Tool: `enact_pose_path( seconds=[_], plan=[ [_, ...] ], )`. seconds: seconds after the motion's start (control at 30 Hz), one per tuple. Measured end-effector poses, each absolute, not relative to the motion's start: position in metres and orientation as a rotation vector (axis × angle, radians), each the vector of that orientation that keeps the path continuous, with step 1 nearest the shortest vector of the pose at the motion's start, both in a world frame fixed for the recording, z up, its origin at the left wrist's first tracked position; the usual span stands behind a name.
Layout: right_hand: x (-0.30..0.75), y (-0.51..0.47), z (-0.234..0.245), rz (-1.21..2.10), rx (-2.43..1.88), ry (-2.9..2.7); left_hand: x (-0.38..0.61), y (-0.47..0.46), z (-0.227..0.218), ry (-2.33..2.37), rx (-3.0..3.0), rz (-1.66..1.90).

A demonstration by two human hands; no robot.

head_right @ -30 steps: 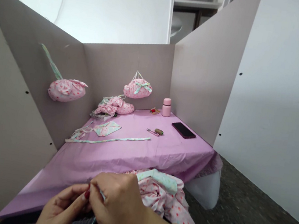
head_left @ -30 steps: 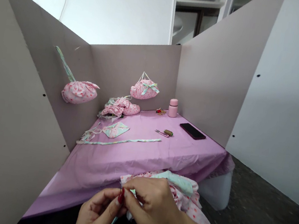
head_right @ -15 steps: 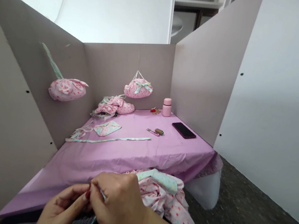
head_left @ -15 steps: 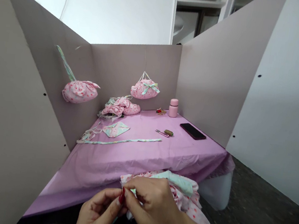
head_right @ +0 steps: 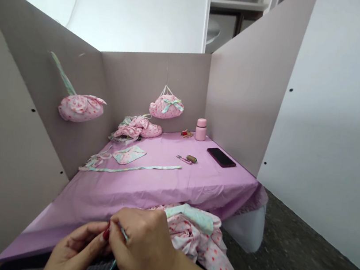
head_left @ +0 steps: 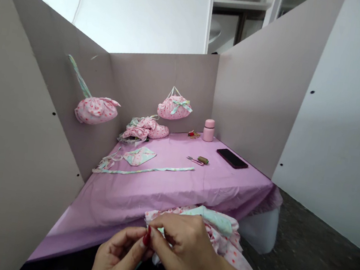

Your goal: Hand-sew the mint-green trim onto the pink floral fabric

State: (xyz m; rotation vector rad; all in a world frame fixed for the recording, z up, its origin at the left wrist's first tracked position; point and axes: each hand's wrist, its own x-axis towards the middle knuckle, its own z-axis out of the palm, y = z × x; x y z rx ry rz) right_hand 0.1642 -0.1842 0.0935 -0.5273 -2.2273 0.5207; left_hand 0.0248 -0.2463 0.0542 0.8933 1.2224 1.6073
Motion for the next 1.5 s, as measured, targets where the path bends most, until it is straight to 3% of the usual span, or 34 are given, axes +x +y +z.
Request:
enact_pose_path(
  seconds=[1.5],
  plan=[
    [0.1639,-0.1857,0.0997,0.584,-0.589,-2.25,0.0236,-0.2449,0.0562,1.214,0.885,1.577]
  ],
)
